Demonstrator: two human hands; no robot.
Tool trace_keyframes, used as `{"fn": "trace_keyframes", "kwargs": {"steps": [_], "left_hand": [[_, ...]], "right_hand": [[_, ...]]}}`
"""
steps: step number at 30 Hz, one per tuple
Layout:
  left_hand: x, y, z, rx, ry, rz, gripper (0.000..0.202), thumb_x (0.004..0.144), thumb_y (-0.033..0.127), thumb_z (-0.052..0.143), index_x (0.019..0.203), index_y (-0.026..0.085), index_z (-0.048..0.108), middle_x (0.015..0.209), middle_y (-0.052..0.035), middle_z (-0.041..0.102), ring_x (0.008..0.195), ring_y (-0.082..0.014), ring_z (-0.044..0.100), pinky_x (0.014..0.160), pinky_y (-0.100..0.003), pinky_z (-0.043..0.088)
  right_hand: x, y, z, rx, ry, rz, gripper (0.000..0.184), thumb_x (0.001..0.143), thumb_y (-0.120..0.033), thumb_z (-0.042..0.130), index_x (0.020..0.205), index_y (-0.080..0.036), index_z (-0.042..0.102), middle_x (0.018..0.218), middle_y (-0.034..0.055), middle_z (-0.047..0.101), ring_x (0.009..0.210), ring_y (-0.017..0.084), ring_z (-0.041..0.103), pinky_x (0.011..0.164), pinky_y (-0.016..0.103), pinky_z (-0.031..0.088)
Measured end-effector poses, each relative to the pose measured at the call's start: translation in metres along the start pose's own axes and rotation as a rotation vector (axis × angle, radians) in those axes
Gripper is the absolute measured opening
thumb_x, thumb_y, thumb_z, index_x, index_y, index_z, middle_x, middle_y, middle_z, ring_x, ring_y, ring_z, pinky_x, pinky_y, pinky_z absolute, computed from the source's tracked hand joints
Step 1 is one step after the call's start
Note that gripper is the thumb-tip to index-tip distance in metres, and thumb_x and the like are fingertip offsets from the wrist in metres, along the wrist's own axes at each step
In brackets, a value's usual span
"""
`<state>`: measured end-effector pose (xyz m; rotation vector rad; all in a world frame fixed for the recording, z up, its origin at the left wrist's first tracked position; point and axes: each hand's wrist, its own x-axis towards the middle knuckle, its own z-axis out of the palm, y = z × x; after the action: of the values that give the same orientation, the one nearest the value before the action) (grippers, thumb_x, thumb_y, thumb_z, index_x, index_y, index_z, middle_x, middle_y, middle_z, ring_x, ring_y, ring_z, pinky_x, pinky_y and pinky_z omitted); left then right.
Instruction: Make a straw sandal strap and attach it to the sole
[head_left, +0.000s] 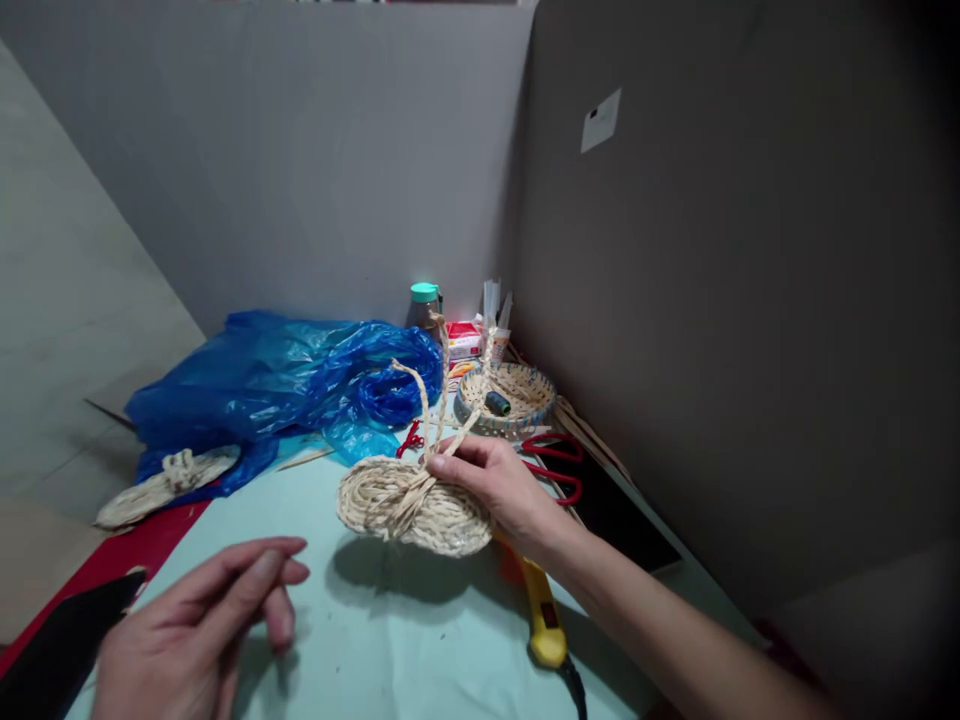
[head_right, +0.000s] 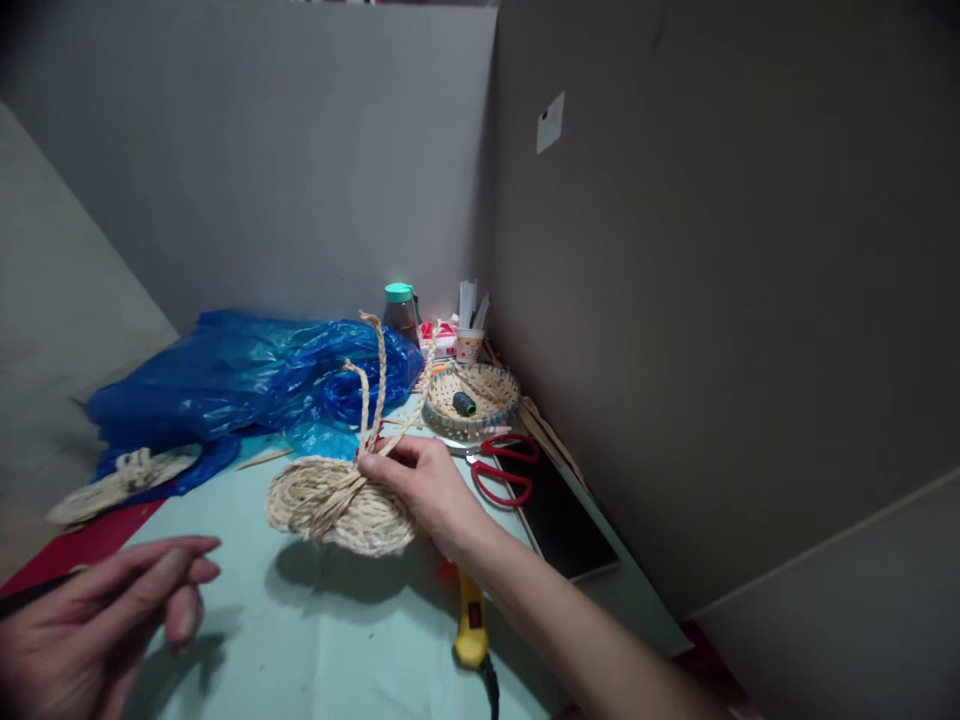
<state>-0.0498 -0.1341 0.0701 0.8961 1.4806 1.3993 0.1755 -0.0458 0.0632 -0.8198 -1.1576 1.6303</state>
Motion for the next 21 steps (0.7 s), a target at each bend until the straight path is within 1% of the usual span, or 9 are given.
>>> {"fn": "trace_keyframes", "kwargs": {"steps": [2, 4, 5, 6, 8, 10, 12, 15, 21], "left_hand": [[0.000, -0.011, 0.007, 0.082, -0.004, 0.002, 0.018, 0.068, 0.036, 0.085, 0.078, 0.023, 0.077, 0.053, 0.0031, 0.067, 0.053, -0.0087, 0.057, 0.056, -0.012, 0.048], [-0.002, -0.015, 0.019, 0.030, -0.094, -0.107, 0.025, 0.072, 0.042, 0.081, 0.075, 0.018, 0.075, 0.057, 0.0012, 0.069, 0.041, -0.0083, 0.051, 0.042, -0.018, 0.044], [-0.004, -0.014, 0.026, -0.028, -0.136, -0.165, 0.028, 0.074, 0.045, 0.078, 0.075, 0.018, 0.074, 0.061, -0.0004, 0.071, 0.042, -0.0101, 0.054, 0.041, -0.021, 0.045], [-0.005, -0.012, 0.033, -0.096, -0.168, -0.211, 0.027, 0.076, 0.045, 0.076, 0.077, 0.018, 0.074, 0.069, -0.0022, 0.074, 0.047, -0.0136, 0.059, 0.044, -0.023, 0.048], [-0.008, -0.005, 0.048, -0.241, -0.221, -0.269, 0.026, 0.077, 0.039, 0.076, 0.097, 0.022, 0.074, 0.092, -0.0044, 0.078, 0.074, -0.0214, 0.070, 0.061, -0.028, 0.057], [-0.007, 0.002, 0.063, -0.383, -0.297, -0.303, 0.042, 0.080, 0.034, 0.073, 0.120, 0.025, 0.067, 0.110, -0.0060, 0.076, 0.101, -0.0266, 0.069, 0.082, -0.033, 0.057], [-0.005, 0.006, 0.078, -0.490, -0.333, -0.346, 0.048, 0.084, 0.035, 0.066, 0.131, 0.022, 0.061, 0.115, -0.0093, 0.075, 0.112, -0.0296, 0.066, 0.093, -0.041, 0.054], [0.000, 0.006, 0.096, -0.527, -0.264, -0.350, 0.048, 0.088, 0.035, 0.060, 0.133, 0.021, 0.059, 0.116, -0.0093, 0.075, 0.113, -0.0302, 0.066, 0.099, -0.044, 0.052], [0.006, 0.007, 0.107, -0.599, -0.106, -0.455, 0.056, 0.078, 0.008, 0.063, 0.132, 0.022, 0.060, 0.116, -0.0043, 0.076, 0.112, -0.0271, 0.068, 0.103, -0.040, 0.051]], "right_hand": [[0.003, -0.001, -0.001, 0.024, 0.020, -0.032, 0.036, 0.066, -0.046, 0.083, 0.078, -0.015, 0.069, 0.076, 0.0017, 0.062, 0.070, 0.015, 0.056, 0.063, 0.025, 0.044], [0.005, -0.002, -0.001, 0.034, 0.031, -0.057, 0.034, 0.068, -0.044, 0.082, 0.079, -0.015, 0.069, 0.078, 0.0022, 0.063, 0.073, 0.016, 0.057, 0.066, 0.026, 0.045], [0.005, -0.002, -0.001, 0.037, 0.036, -0.066, 0.033, 0.069, -0.044, 0.082, 0.079, -0.015, 0.069, 0.078, 0.0022, 0.063, 0.074, 0.016, 0.057, 0.068, 0.027, 0.045], [0.004, -0.002, 0.000, 0.040, 0.040, -0.073, 0.031, 0.071, -0.043, 0.081, 0.078, -0.016, 0.068, 0.079, 0.0022, 0.063, 0.075, 0.016, 0.057, 0.069, 0.027, 0.045], [0.002, -0.002, 0.003, 0.044, 0.043, -0.079, 0.029, 0.073, -0.043, 0.079, 0.078, -0.016, 0.068, 0.081, 0.0022, 0.064, 0.077, 0.016, 0.058, 0.072, 0.028, 0.046], [0.000, 0.001, 0.005, 0.048, 0.037, -0.075, 0.027, 0.076, -0.042, 0.078, 0.081, -0.017, 0.068, 0.084, 0.0022, 0.066, 0.080, 0.017, 0.059, 0.076, 0.028, 0.046], [-0.001, 0.003, 0.007, 0.052, 0.015, -0.061, 0.027, 0.077, -0.042, 0.076, 0.086, -0.018, 0.070, 0.087, 0.0022, 0.067, 0.084, 0.018, 0.059, 0.080, 0.029, 0.046], [-0.001, 0.005, 0.006, 0.060, -0.054, -0.021, 0.028, 0.078, -0.042, 0.076, 0.089, -0.017, 0.071, 0.086, 0.0022, 0.066, 0.086, 0.018, 0.059, 0.080, 0.028, 0.046], [0.006, -0.002, -0.010, 0.041, -0.154, 0.052, 0.032, 0.084, -0.046, 0.070, 0.080, -0.014, 0.071, 0.079, 0.0008, 0.061, 0.075, 0.013, 0.054, 0.073, 0.025, 0.042]]}}
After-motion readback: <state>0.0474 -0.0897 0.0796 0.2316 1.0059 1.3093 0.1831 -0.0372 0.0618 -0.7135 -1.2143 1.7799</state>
